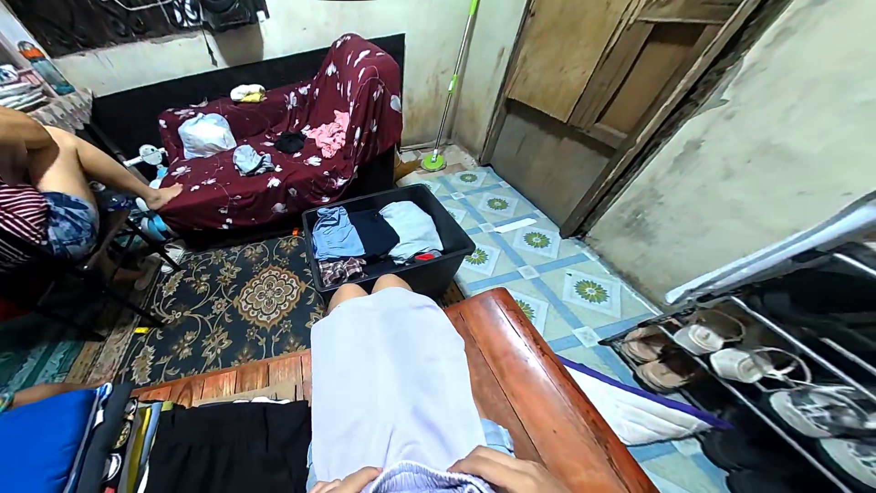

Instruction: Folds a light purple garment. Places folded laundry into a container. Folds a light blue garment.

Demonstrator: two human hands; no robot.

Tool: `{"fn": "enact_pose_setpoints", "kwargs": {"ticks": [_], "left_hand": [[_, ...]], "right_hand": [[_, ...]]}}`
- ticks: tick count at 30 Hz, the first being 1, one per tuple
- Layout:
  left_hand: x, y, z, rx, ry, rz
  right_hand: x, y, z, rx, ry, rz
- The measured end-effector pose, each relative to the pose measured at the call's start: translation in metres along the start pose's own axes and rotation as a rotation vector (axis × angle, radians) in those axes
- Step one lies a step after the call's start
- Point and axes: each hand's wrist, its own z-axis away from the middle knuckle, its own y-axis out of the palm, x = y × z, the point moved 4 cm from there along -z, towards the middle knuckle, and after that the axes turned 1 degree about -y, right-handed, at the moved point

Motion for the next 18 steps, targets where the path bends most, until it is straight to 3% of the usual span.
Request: {"fn": "enact_pose_setpoints", "kwargs": {"ticks": [4, 9, 14, 18], "left_hand": [[0.006, -0.010, -0.009, -0.056, 0.006, 0.182], [0.021, -0.041, -0.054, -0.169, -0.001, 0.446], [0.051, -0.089, -0.130, -0.202, -0.318, 0.514], [0.081, -0.094, -0.173, -0.226, -0.458, 0.544]], "right_hand": [[-0.007, -0.006, -0.016, -0.070, -0.023, -0.030], [-0.028, -0.028, -0.069, -0.254, 0.086, -0.177], [-0.047, -0.061, -0.147, -0.340, 0.263, -0.271], [-0.077, -0.067, -0.191, -0.342, 0.353, -0.221]]}}
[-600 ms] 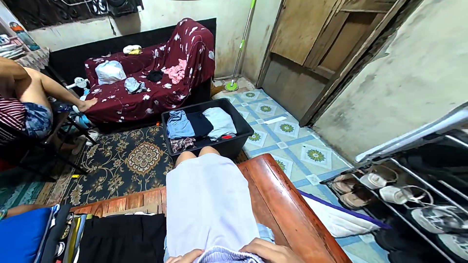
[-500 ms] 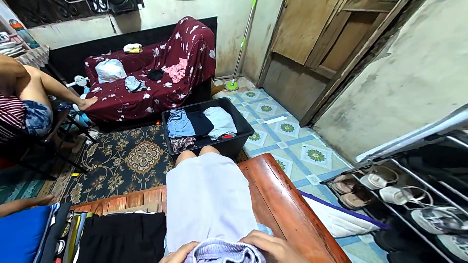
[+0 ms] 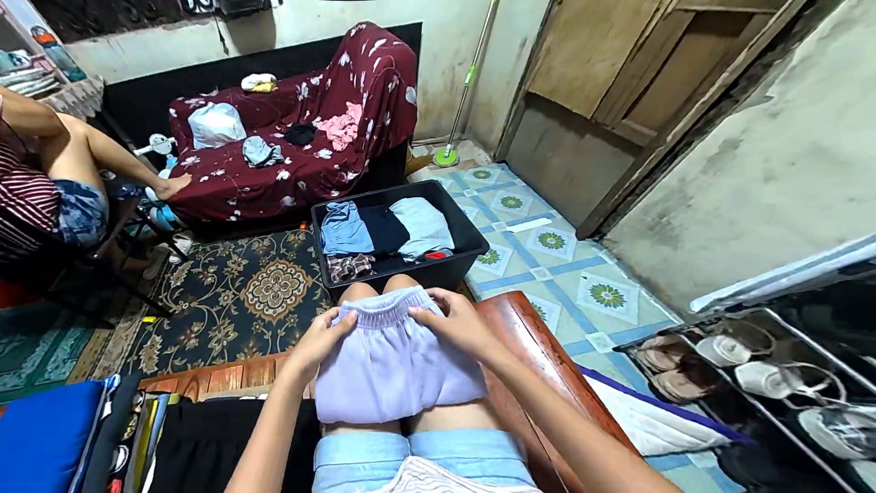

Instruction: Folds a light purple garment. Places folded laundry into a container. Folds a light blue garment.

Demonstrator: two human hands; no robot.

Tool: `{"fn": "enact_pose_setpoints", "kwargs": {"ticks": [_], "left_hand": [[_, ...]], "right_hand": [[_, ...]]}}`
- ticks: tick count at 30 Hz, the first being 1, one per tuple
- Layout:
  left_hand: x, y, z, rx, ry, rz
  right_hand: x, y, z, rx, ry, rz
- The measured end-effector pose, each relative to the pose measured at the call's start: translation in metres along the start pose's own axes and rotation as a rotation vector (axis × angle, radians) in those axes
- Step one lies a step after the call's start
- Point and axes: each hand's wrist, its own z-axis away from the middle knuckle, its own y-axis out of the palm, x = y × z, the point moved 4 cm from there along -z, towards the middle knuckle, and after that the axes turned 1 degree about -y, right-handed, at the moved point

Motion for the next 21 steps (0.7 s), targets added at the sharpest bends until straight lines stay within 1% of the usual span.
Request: {"fn": "enact_pose_setpoints", "kwargs": {"ticks": [3, 5, 9, 11, 13, 15, 18, 21], "left_hand": [[0.004, 0.001, -0.013, -0.048, -0.053, 0.018], [0.008, 0.002, -0.019, -0.092, -0.051, -0.029], [0.027, 0.005, -0.024, -0.231, 0.003, -0.245], [0.027, 0.006, -0.020, -0.308, 0.009, -0.361], [0.025, 0.007, -0.016, -0.348, 0.007, -0.450], [0.022, 0.007, -0.015, -0.352, 0.017, -0.475], [0.014, 0.006, -0.016, -0.383, 0.039, -0.455], [0.007, 0.009, -0.016, -0.411, 0.015, -0.463]], "right_hand": [[-0.005, 0.003, -0.015, -0.014, 0.018, 0.034], [-0.013, 0.004, -0.020, -0.034, 0.014, 0.060], [-0.036, 0.005, -0.017, -0.033, 0.059, 0.163], [-0.044, 0.003, -0.010, -0.021, 0.070, 0.166], [-0.047, 0.000, -0.004, -0.004, 0.042, 0.149], [-0.044, -0.004, 0.000, -0.022, -0.017, 0.129], [-0.035, -0.008, -0.001, -0.113, -0.111, 0.105], [-0.032, -0.007, -0.006, -0.223, -0.170, 0.112]]}}
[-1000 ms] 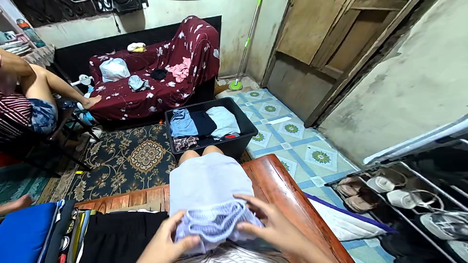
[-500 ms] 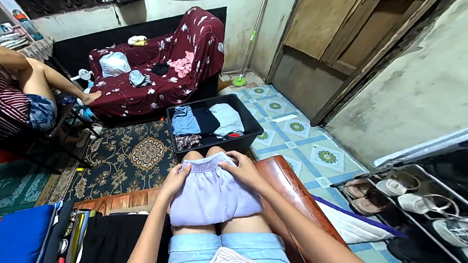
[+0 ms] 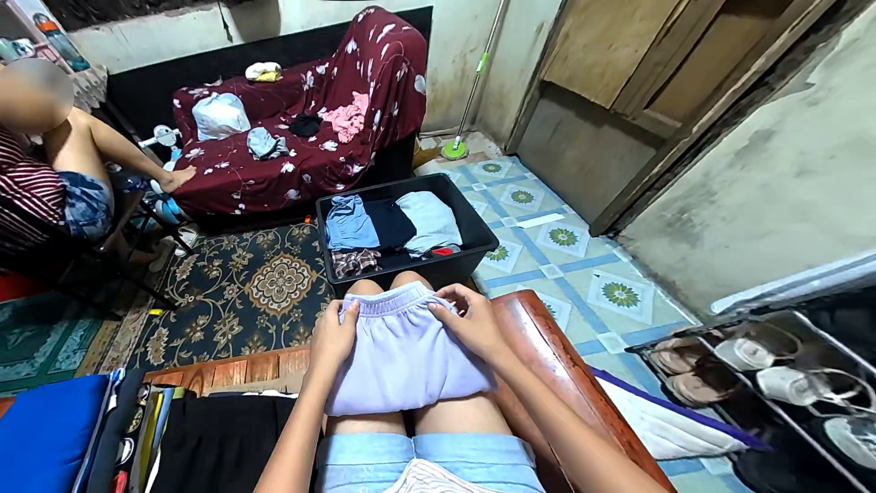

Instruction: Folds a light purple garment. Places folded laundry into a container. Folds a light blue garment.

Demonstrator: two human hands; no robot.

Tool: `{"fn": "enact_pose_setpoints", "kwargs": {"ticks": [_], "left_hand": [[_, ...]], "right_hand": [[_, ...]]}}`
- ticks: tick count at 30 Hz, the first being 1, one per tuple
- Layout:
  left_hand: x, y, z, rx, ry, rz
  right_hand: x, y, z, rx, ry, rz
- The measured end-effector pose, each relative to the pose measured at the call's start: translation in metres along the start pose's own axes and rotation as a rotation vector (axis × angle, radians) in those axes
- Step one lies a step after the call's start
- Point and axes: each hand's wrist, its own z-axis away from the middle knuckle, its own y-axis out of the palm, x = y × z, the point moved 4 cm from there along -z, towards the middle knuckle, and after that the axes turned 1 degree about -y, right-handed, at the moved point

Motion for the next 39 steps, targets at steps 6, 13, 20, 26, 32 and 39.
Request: {"fn": "enact_pose_setpoints", "kwargs": {"ticks": [6, 13, 20, 26, 32, 39], "left_hand": [[0.012, 0.017, -0.010, -0.049, 0.081, -0.044], [0.014, 0.020, -0.028, -0.042, 0.145, -0.165], [0.016, -0.001, 0.003, -0.015, 0.095, -0.226], [0.035, 0.001, 0.031, -0.011, -0.065, -0.173], [0.029, -0.012, 0.020, -0.119, 0.042, -0.092], [0.040, -0.005, 0.022, -0.064, 0.028, -0.174]], "right_hand": [[-0.018, 0.008, -0.002, -0.040, 0.008, 0.125], [-0.023, 0.004, -0.009, -0.047, -0.065, 0.189], [-0.035, -0.014, 0.011, 0.007, 0.115, 0.109], [-0.044, -0.021, 0.052, 0.074, 0.242, 0.004], [-0.041, -0.030, 0.049, -0.070, 0.188, -0.049], [-0.062, -0.015, 0.057, -0.038, 0.274, 0.008]]}}
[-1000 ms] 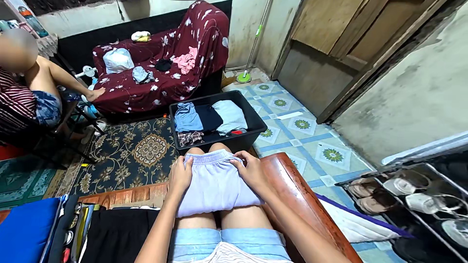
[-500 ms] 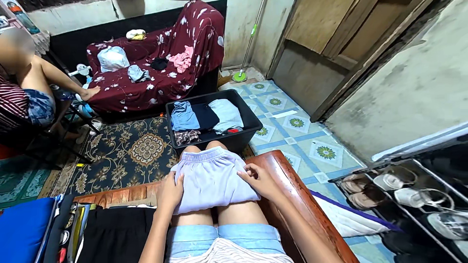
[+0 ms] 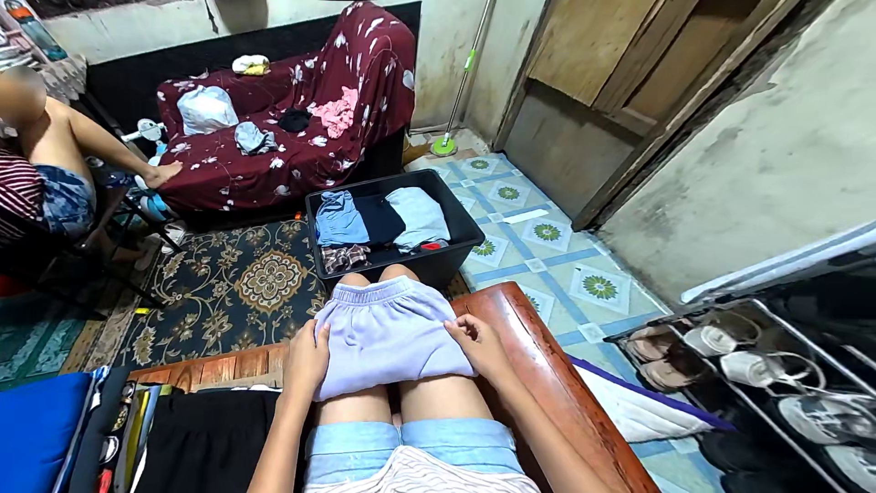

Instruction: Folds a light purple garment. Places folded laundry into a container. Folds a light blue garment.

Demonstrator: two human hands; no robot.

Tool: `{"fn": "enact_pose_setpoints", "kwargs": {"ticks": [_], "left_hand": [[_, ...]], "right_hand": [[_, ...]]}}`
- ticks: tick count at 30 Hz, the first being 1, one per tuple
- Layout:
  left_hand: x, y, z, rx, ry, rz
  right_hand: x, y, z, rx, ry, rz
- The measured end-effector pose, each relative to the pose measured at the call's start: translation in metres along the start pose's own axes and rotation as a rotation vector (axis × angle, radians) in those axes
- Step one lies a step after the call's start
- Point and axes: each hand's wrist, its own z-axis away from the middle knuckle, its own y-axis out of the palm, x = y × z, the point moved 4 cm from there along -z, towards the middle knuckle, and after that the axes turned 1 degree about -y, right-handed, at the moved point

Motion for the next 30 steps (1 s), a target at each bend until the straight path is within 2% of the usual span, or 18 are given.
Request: {"fn": "enact_pose_setpoints", "kwargs": {"ticks": [3, 6, 10, 15, 23, 27, 30], "left_hand": [[-0.013, -0.016, 0.014, -0.073, 0.002, -0.024], [-0.016, -0.023, 0.035, -0.140, -0.082, 0.005], [-0.010, -0.001, 0.056, -0.081, -0.185, -0.015], [0.007, 0.010, 0.043, -0.184, -0.015, 0.078], [0.023, 0.005, 0.032, -0.187, 0.135, 0.069], [0.022, 0.002, 0.034, -0.190, 0.134, 0.059], [0.025, 0.005, 0.032, -0.118, 0.068, 0.050]], "right_hand": [[0.016, -0.007, 0.003, -0.040, 0.010, 0.043], [0.024, -0.009, 0.006, -0.020, 0.032, 0.079], [0.008, 0.003, 0.016, 0.038, 0.099, 0.183], [0.007, 0.002, 0.017, -0.076, 0.001, 0.172], [0.000, -0.005, 0.017, -0.175, -0.087, 0.108], [0.005, -0.012, 0.016, -0.216, -0.153, 0.091], [0.002, -0.012, 0.015, -0.133, -0.119, 0.124]]}}
